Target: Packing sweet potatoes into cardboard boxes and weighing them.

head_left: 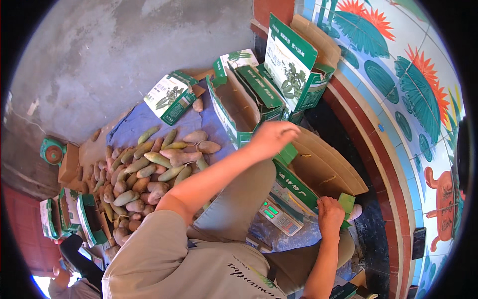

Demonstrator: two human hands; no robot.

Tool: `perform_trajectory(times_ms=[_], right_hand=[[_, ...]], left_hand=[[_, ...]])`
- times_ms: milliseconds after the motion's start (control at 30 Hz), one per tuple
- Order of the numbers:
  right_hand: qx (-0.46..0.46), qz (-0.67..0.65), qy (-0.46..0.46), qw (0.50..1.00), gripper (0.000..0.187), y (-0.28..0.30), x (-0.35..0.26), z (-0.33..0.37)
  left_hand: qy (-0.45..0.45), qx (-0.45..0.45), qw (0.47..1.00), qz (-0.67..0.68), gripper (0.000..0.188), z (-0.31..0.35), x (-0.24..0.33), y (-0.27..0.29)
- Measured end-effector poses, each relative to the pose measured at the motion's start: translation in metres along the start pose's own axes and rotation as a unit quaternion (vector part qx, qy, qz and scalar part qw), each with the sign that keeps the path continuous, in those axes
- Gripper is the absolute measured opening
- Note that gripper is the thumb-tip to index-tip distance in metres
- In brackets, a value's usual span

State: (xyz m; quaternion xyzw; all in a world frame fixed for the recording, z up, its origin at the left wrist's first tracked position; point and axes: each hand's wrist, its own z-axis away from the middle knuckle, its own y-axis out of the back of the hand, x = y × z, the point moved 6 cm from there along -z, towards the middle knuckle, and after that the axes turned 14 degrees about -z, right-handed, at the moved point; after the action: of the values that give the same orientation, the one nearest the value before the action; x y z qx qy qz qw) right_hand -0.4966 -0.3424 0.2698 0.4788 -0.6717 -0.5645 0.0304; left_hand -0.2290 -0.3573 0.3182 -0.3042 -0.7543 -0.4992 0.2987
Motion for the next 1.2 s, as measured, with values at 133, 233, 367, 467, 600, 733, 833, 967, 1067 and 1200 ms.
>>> perform_trajectory(times_ms=[133,233,367,467,600,733,833,967,1067,1200], right_hand=[[-0.011,0.000,-0.001,1.000,0.005,0.000,-0.004,-0.004],[-0.017,-0.007,0.002,1.000,0.005,-0.004,-0.009,-0.008],[-0.018,0.002,-0.010,1.000,0.006,-0.006,-0.007,-0.010],[-0.017,0.011,-0.017,1.000,0.006,-0.007,-0.006,-0.009],[-0.006,0.015,-0.019,1.000,0.006,-0.008,-0.003,-0.008],[-0.016,0.039,-0.037,0.998,0.005,-0.010,-0.001,-0.009],[-0.022,0.045,-0.054,0.997,0.005,-0.013,0.003,-0.010],[-0.021,0.053,-0.066,0.996,0.007,-0.018,0.008,-0.010],[-0.021,0.059,-0.070,0.996,0.008,-0.020,0.014,-0.008],[-0.024,0.053,-0.086,0.995,0.009,-0.019,0.015,-0.010]], left_hand=[[0.105,0.068,0.991,0.057,0.020,0.042,-0.080,0.047],[0.176,0.077,0.973,-0.128,0.018,0.102,-0.160,0.067],[0.296,-0.067,0.910,-0.283,0.025,0.205,-0.262,0.040],[0.362,-0.210,0.861,-0.289,0.033,0.273,-0.297,0.001],[0.422,-0.310,0.796,-0.305,0.031,0.333,-0.308,-0.034],[0.451,-0.359,0.740,-0.347,0.048,0.359,-0.320,-0.057],[0.483,-0.382,0.713,-0.334,0.054,0.361,-0.327,-0.059],[0.460,-0.391,0.686,-0.406,0.055,0.354,-0.335,-0.057],[0.442,-0.451,0.666,-0.396,0.065,0.346,-0.345,-0.058],[0.437,-0.529,0.626,-0.370,0.056,0.347,-0.350,-0.058]])
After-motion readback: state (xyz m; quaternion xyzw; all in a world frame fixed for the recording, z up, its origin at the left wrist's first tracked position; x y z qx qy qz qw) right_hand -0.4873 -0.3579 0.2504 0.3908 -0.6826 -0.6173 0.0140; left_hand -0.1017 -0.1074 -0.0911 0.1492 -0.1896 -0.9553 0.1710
